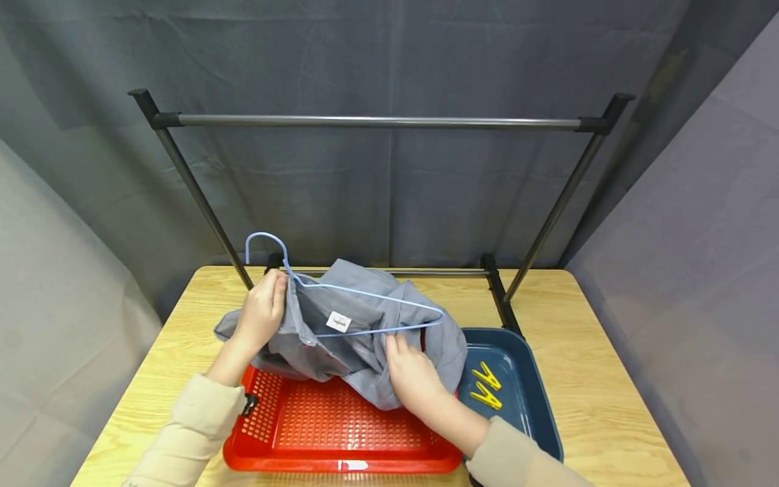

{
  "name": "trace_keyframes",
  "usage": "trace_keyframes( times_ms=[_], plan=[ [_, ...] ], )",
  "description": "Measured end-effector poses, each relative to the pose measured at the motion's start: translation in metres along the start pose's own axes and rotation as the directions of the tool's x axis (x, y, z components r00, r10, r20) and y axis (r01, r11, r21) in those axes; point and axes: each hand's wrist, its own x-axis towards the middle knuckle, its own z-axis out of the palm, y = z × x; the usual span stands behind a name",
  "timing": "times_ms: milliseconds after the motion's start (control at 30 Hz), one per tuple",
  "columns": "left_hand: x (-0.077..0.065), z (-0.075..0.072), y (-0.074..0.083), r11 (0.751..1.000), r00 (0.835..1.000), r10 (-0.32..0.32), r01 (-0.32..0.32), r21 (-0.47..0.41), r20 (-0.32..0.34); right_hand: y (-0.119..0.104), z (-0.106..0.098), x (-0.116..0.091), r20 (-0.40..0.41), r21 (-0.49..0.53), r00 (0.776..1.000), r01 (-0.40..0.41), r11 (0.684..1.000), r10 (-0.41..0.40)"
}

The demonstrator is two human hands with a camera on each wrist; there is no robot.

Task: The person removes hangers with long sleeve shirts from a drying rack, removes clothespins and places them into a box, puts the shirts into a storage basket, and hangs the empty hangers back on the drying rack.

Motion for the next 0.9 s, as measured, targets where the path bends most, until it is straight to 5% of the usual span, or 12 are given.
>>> trace_keyframes(
  times_ms=[300,567,900],
  plan=[
    [-0.003,0.007,0.002,1.0,0.998,0.017,-0.017,0.011,0.056,-0.012,0.007,-0.01,0.122,-0.052,0.992,0.033,0.998,-0.027],
    [-0.008,0.014,0.003,0.999,0.995,0.034,-0.037,0.026,0.093,-0.016,0.008,-0.016,0.283,-0.012,0.955,0.095,0.995,-0.088],
    [-0.01,0.017,0.003,0.999,0.994,0.025,-0.027,0.018,0.105,-0.011,-0.002,-0.014,0.336,-0.046,0.935,0.134,0.99,-0.111]
  ],
)
